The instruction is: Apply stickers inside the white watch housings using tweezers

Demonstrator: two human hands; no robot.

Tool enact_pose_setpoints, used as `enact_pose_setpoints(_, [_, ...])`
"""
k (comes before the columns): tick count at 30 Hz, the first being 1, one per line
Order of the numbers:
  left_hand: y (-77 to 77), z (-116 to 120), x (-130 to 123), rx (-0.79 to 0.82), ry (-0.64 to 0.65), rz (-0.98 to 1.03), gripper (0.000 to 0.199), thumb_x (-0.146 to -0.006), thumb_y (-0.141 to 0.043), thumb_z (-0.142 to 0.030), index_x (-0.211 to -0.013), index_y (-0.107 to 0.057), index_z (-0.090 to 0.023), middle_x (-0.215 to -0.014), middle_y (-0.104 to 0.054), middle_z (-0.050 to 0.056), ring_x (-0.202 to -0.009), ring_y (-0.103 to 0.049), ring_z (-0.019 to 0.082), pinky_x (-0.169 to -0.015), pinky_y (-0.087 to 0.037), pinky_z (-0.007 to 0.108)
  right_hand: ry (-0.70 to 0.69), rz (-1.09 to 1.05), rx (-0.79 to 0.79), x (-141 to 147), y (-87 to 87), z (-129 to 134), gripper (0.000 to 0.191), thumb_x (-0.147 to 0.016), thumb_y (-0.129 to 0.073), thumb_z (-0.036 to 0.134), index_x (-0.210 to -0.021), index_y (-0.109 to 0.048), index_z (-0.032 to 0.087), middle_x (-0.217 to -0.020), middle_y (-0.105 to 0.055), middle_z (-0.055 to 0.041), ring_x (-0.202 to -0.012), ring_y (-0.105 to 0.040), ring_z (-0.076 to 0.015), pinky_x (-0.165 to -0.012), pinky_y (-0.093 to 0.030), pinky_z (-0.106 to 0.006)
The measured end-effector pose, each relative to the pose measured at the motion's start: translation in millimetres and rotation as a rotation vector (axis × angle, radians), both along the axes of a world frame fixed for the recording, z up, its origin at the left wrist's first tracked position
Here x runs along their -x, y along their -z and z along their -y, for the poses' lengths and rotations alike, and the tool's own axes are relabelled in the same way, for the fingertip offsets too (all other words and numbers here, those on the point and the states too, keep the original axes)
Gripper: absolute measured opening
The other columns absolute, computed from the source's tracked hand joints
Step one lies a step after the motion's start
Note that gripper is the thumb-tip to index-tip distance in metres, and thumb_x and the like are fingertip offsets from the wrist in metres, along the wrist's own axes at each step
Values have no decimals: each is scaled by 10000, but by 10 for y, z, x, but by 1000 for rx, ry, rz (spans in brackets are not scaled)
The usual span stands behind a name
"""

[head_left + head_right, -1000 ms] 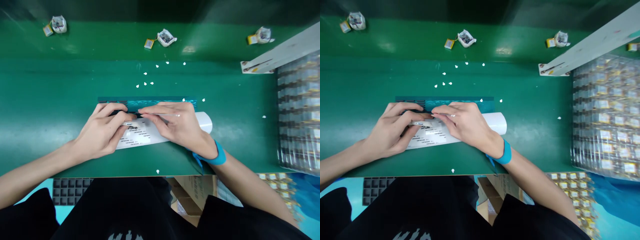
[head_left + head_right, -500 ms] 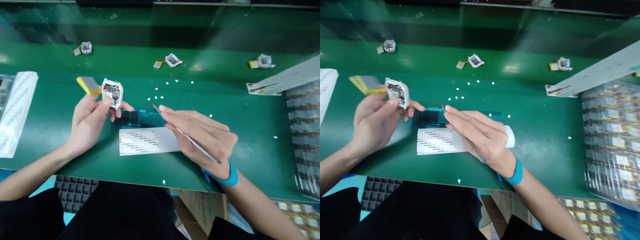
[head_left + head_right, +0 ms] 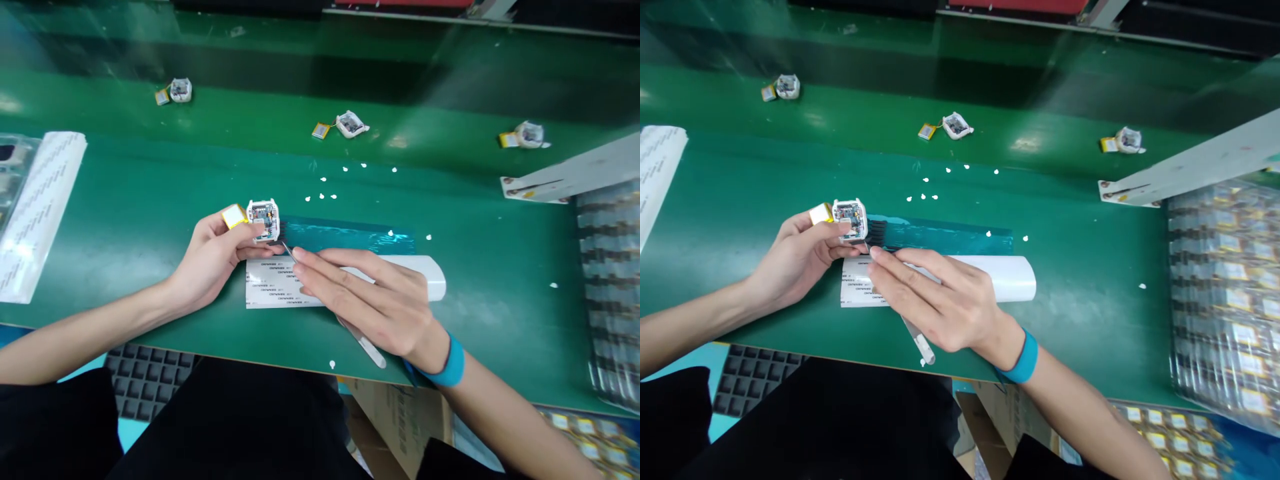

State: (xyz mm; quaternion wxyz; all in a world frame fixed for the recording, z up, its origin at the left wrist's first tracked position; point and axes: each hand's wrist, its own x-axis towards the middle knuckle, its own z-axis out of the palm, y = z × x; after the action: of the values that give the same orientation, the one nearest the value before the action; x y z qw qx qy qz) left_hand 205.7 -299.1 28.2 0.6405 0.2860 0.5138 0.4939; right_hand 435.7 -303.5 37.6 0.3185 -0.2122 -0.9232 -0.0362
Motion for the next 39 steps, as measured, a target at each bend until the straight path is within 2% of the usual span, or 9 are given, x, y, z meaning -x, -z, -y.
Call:
enact_pose_setpoints(4, [-11,17,-10,-19,30,-18,203,-784,-798,-166,-717,-607,-171,-788,-723,-2,-691,-742,123,-744,-652,226,4,9,0,27,35,-14,229,-951,-733,91,-1174,-745,140,-1224,-790,-71,-997,-798,-227,-751,-706,-322])
enact_pose_setpoints(10, [-34,48,-25,-22,56,-29,269,-762,-831,-191,-674,-577,-179,-753,-704,-15,-664,-711,116,-726,-661,243,4,17,-27,32,64,-11,236,-968,-707,102,-1167,-765,215,-1243,-784,-33,-984,-795,-207,-744,-707,-305])
enact_pose_setpoints(14, [-26,52,-27,-14,46,-24,248,-747,-834,-168,-662,-600,-174,-740,-698,-20,-650,-686,104,-693,-654,226,-21,27,-56,44,56,-14,179,-982,-680,85,-1124,-768,148,-1219,-784,-60,-967,-798,-206,-738,-698,-294])
enact_pose_setpoints(19, [-27,55,-28,-13,46,-24,255,-745,-840,-174,-659,-600,-168,-747,-697,-14,-667,-692,109,-685,-648,218,-33,39,-62,50,46,-11,188,-999,-657,97,-1121,-770,185,-1232,-775,-52,-977,-797,-199,-734,-702,-298])
enact_pose_setpoints(24, [-36,63,-25,-34,50,-61,282,-733,-863,-211,-658,-595,-168,-733,-685,-15,-650,-670,113,-676,-648,237,-38,21,-11,58,58,9,200,-982,-671,71,-1146,-755,149,-1232,-773,-73,-974,-803,-217,-741,-702,-304])
enact_pose_setpoints(28, [-46,70,-16,-70,64,-88,316,-736,-902,-240,-695,-596,-171,-716,-682,-23,-634,-690,115,-674,-655,231,-42,-15,38,76,76,36,235,-969,-689,54,-1199,-728,78,-1245,-765,-120,-1033,-804,-225,-876,-707,-312])
enact_pose_setpoints(32, [-62,64,-12,-94,88,-106,322,-745,-918,-238,-717,-604,-170,-682,-688,-30,-590,-714,120,-643,-655,214,-35,-65,116,81,73,72,263,-981,-658,28,-1242,-688,35,-1262,-756,-159,-1186,-757,-199,-1039,-659,-306])
enact_pose_setpoints(39, [-93,60,-25,-87,79,-104,278,-773,-896,-200,-722,-625,-167,-670,-705,-20,-608,-752,131,-635,-655,177,2,-89,169,76,87,78,316,-967,-679,20,-1277,-678,82,-1260,-765,-138,-1177,-761,-191,-1011,-676,-305])
